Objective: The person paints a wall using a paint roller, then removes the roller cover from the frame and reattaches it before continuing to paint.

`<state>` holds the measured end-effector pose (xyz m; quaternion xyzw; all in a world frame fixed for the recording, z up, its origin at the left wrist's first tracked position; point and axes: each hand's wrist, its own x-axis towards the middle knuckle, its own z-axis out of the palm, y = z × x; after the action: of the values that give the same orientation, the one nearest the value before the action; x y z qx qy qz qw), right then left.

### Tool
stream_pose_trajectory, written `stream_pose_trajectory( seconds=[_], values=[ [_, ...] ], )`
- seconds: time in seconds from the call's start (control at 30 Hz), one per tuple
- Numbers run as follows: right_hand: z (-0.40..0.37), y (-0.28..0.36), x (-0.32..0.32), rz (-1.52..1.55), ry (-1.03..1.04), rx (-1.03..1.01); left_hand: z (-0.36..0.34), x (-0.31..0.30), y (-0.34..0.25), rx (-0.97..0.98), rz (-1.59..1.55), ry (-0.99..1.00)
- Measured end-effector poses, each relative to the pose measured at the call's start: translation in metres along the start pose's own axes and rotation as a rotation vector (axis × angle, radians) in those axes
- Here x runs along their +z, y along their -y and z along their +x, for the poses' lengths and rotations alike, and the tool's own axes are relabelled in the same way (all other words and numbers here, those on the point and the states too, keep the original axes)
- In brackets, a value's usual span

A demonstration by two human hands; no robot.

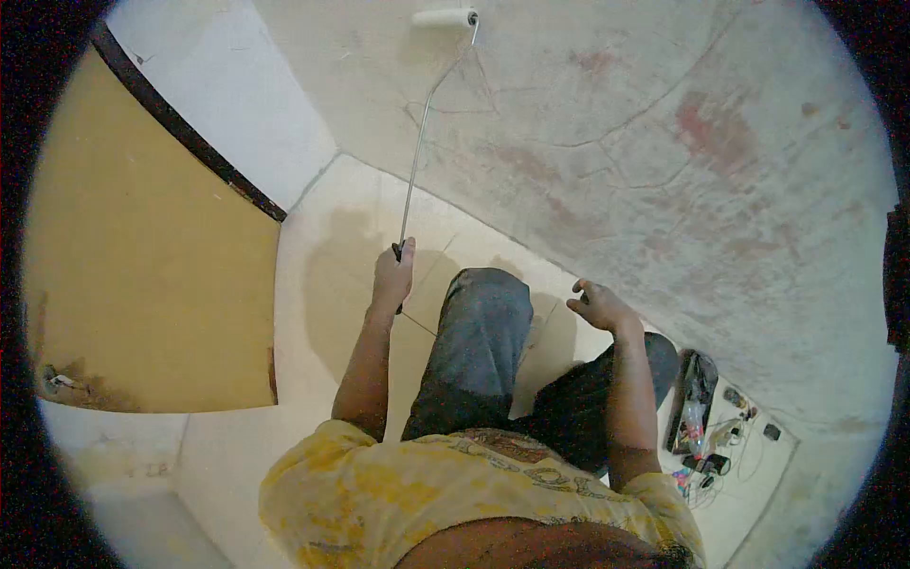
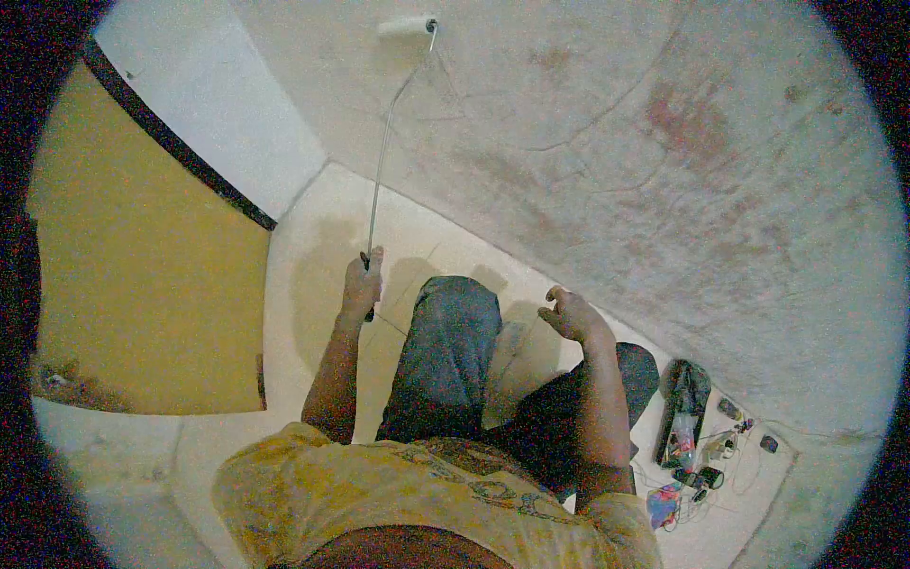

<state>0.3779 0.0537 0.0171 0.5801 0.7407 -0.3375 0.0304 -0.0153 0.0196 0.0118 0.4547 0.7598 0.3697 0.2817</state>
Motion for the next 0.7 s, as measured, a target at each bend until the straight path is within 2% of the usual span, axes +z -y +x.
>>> stream_pose_trajectory(
  seconds=[0.2,0.27,0.37,0.47,0.57,0.6,0.7],
  values=[
    [-0.001,-0.005,0.001,-0.018,-0.034,-0.009,-0.030,0.041,0.043,-0.042,0.085,0.002],
    [-0.001,-0.004,0.001,-0.010,-0.017,-0.021,-0.042,0.060,0.099,-0.151,0.070,0.163],
    [0.000,-0.001,-0.001,0.016,0.001,-0.032,-0.085,0.054,0.092,-0.102,0.226,0.132],
    [0.000,0.001,-0.001,0.020,-0.010,-0.037,-0.080,0.055,0.122,-0.059,0.291,0.129],
    [0.000,-0.001,0.002,-0.010,-0.017,-0.031,-0.069,0.041,0.110,-0.089,0.217,0.125],
    [0.001,-0.002,0.003,-0.023,-0.021,-0.027,-0.060,0.038,0.113,-0.045,0.207,0.107],
    [0.005,-0.008,0.005,-0.020,-0.024,-0.046,-0.043,0.023,0.072,0.042,0.282,0.001]
  ],
)
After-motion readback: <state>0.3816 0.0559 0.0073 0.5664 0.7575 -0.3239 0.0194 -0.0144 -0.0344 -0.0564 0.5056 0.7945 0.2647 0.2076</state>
